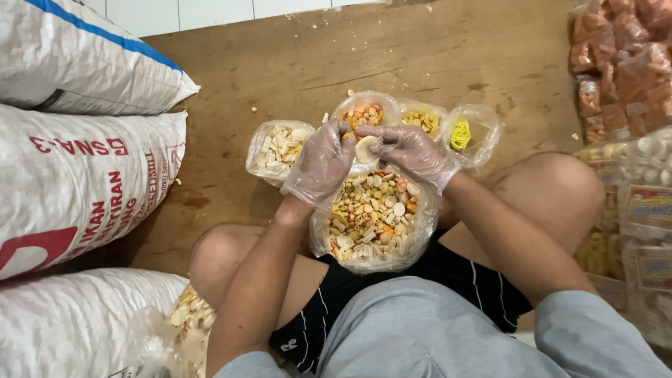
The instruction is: The person sits cross-legged on the floor and sorts mixed snack pieces from a large plastic bag into smaller bags by type. They use gloved hands to pick, separate, and place different snack shapes into designated bags.
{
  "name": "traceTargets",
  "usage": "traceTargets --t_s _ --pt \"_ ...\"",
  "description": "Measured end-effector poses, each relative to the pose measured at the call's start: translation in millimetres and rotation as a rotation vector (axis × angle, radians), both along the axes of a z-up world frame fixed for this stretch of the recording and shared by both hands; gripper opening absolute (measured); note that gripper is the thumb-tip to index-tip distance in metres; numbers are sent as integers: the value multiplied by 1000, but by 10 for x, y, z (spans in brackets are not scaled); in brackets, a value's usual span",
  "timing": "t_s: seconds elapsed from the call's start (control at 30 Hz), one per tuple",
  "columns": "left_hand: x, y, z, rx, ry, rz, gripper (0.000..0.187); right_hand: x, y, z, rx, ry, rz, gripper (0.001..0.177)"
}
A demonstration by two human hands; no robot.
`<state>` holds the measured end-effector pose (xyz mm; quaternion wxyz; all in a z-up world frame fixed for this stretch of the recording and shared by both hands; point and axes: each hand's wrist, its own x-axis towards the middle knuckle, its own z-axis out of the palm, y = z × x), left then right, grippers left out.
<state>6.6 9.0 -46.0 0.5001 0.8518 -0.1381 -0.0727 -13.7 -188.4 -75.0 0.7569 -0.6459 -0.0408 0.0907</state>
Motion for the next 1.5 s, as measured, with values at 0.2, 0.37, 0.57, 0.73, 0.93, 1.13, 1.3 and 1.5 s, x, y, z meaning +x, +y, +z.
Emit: traceTargets --t_s 0.2,0.37,0.57,0.73,0.93,1.13,1.3,1.5 --pt "-69 98 512 91 -2 147 17 1 -17 -29 -196 48 -3 39" --pt "-45 338 528 95 -172 327 13 -199 149 341 -956 95 414 16" --pt "24 564 618 106 -268 390 12 -49 314 -73 -860 208 546 20" --pt "102 666 523 156 -258 453 11 161 510 -303 -206 185 494 68" --pt "-3 547 563 130 -194 327 15 97 495 -376 26 236 308 76" --pt "-128 338 462 153 -127 99 23 58 434 -286 97 127 108 61" --pt "-129 203 350 115 8 -31 33 63 370 -198 132 60 -159 44" --pt "-115 127 167 127 11 -58 28 72 169 -109 -26 37 21 22"
